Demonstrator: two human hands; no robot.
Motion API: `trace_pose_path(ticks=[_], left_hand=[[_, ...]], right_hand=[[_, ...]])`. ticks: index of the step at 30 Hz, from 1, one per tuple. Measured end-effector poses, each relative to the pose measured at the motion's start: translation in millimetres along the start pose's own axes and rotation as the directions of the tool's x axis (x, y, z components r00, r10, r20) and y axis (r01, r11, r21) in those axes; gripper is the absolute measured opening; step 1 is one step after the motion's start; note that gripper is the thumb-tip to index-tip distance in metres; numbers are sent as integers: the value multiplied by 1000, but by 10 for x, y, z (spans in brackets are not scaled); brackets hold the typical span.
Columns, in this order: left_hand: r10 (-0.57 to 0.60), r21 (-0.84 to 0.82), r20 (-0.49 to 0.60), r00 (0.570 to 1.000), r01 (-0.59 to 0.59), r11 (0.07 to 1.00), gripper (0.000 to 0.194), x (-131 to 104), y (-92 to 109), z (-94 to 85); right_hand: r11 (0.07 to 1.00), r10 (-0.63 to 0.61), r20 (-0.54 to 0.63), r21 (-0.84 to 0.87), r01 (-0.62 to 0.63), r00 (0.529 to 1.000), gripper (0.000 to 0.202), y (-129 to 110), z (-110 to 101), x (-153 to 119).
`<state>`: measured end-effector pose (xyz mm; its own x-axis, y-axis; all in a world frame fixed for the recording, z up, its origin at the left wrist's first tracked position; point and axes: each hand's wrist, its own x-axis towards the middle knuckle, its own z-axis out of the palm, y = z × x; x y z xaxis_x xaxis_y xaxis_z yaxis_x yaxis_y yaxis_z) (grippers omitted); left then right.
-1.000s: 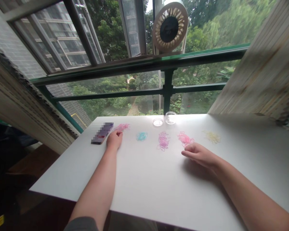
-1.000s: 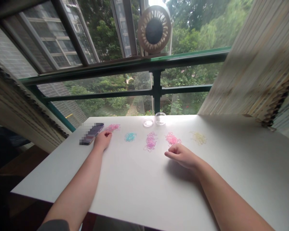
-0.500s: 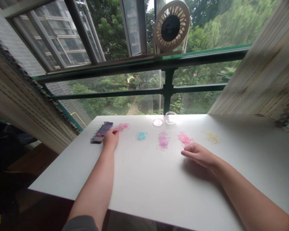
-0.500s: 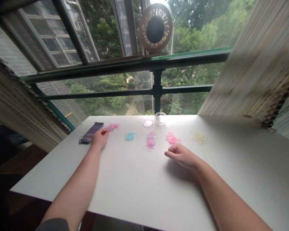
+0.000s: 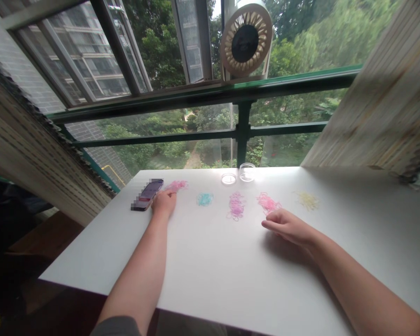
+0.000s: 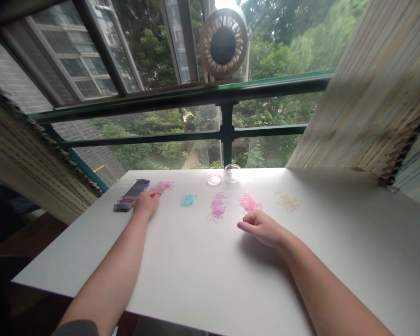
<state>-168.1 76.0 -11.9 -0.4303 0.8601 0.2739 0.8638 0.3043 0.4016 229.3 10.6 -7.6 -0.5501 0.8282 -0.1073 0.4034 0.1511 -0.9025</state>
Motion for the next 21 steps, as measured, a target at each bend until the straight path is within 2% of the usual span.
trace_pose_path(ticks=[9, 16, 21], left_hand=[[-8, 53, 1, 1000, 8, 999, 24, -12, 45, 11], [41, 57, -65, 997, -37, 998, 27, -2, 63, 41], [69, 45, -52, 996, -67, 997, 25, 28, 127, 70]], right_hand=[[1000, -14, 21, -17, 15, 1000, 48, 36, 2, 21], [999, -25, 12, -43, 25, 1000, 47, 19, 8, 26], [999, -19, 1, -50, 19, 1000, 46, -8, 12, 22]])
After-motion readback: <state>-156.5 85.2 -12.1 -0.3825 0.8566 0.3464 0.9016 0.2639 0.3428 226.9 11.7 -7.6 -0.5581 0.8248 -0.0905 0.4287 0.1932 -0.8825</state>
